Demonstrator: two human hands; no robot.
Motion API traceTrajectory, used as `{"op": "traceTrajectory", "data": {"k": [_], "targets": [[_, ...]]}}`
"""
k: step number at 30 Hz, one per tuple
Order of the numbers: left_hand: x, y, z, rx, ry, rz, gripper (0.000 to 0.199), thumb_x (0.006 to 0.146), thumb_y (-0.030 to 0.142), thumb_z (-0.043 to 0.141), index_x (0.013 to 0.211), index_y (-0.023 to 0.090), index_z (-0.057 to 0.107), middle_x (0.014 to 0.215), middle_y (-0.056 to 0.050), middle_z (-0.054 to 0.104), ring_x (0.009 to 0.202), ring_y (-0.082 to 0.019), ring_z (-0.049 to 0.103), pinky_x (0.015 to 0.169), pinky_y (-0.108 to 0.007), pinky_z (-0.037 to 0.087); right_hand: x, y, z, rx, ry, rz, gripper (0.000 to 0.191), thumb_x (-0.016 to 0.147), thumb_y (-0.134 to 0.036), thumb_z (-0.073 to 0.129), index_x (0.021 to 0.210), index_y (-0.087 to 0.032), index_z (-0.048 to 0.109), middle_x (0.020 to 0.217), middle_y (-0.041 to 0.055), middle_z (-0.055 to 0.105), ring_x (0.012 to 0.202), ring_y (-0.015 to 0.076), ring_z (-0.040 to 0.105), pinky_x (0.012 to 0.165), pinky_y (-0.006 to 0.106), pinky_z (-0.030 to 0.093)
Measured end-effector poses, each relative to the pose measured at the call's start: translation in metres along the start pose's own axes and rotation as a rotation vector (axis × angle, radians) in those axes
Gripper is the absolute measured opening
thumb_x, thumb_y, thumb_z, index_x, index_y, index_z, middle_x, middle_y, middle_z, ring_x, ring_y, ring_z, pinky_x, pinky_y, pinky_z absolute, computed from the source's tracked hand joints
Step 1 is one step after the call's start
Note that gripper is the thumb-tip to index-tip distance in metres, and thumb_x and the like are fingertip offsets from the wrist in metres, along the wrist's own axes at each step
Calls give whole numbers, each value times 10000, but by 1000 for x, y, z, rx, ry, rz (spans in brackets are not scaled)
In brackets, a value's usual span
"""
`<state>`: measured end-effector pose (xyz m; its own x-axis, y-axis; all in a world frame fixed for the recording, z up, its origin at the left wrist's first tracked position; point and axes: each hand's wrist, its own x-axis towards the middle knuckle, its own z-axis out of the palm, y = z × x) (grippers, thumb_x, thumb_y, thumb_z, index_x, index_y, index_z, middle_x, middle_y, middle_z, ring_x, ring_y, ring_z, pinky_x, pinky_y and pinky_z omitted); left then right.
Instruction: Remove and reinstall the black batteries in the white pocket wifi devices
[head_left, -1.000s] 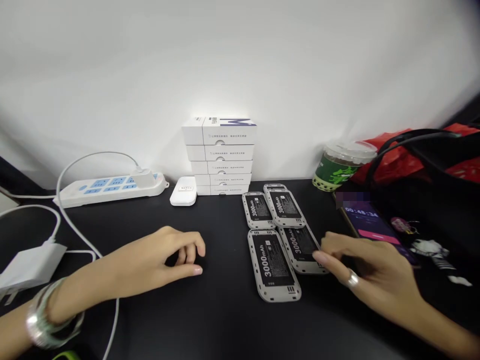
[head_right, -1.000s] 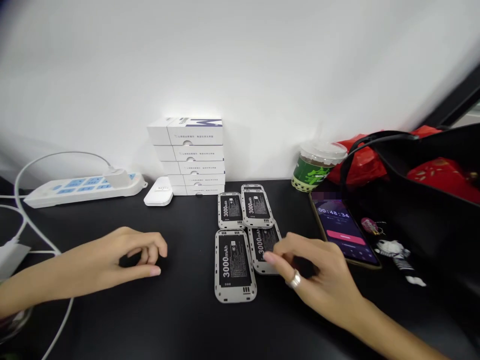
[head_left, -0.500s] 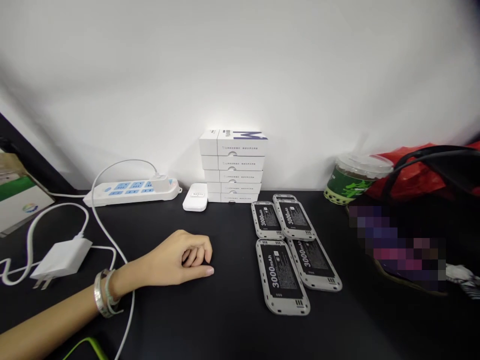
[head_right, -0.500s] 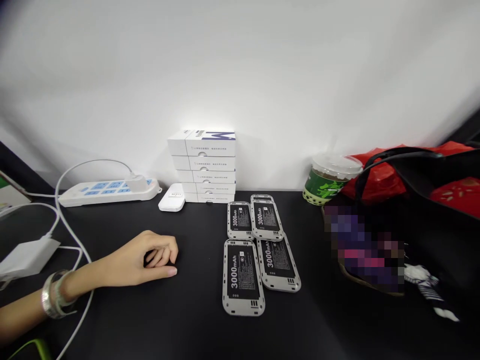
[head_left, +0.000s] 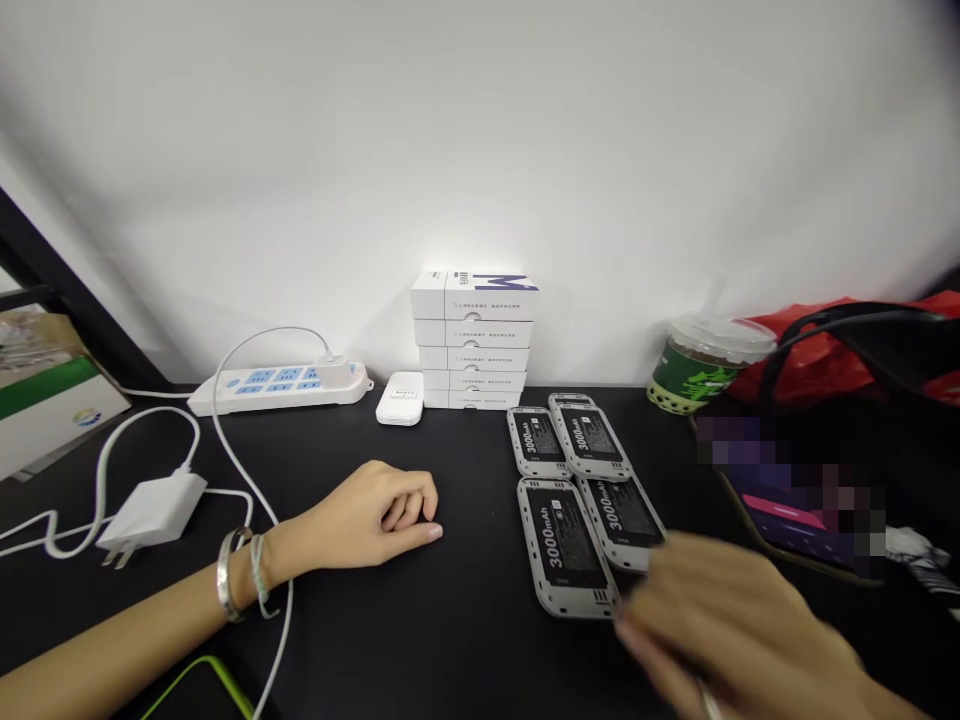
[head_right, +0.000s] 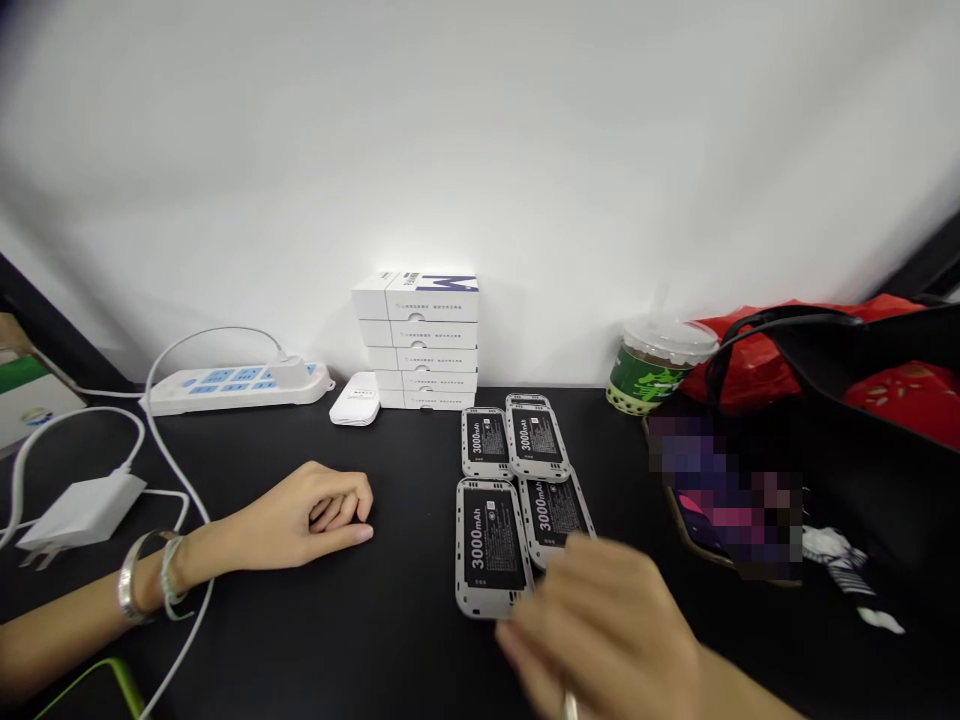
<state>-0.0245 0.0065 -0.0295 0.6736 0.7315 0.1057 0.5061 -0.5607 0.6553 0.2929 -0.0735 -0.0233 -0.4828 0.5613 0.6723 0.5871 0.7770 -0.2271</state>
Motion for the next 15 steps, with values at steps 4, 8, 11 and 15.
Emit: {"op": "traceTrajectory", "data": {"k": [4,8,11,15], "targets": [[-1,-1,0,18,-6,6,159,913,268,661,794,199,582,529,105,427,466,-76,402,508,-190,347,10,29,-1,-143,-44,-50,227,926,-109,572,739,-235,541,580,-43,541,519,137,506,566,307,449],[0,-2,0,28,-8,8,158,924,268,645,798,199,580,529,108,406,465,-75,389,512,-188,345,9,37,10,-123,-141,42,234,939,-129,551,741,-235,484,639,-32,527,583,142,520,611,297,476],[1,-3,0,32,-8,12,157,926,273,643,799,198,587,528,109,406,463,-74,394,507,-185,344,6,36,12,-80,-152,104,227,953,-143,543,754,-235,483,666,-25,506,601,144,501,590,276,465],[1,-5,1,37,2,21,160,924,280,642,794,203,588,521,113,407,448,-72,390,489,-179,337,4,38,11,-53,-170,105,218,962,-161,553,761,-228,499,673,-26,482,605,140,485,581,259,455]]}}
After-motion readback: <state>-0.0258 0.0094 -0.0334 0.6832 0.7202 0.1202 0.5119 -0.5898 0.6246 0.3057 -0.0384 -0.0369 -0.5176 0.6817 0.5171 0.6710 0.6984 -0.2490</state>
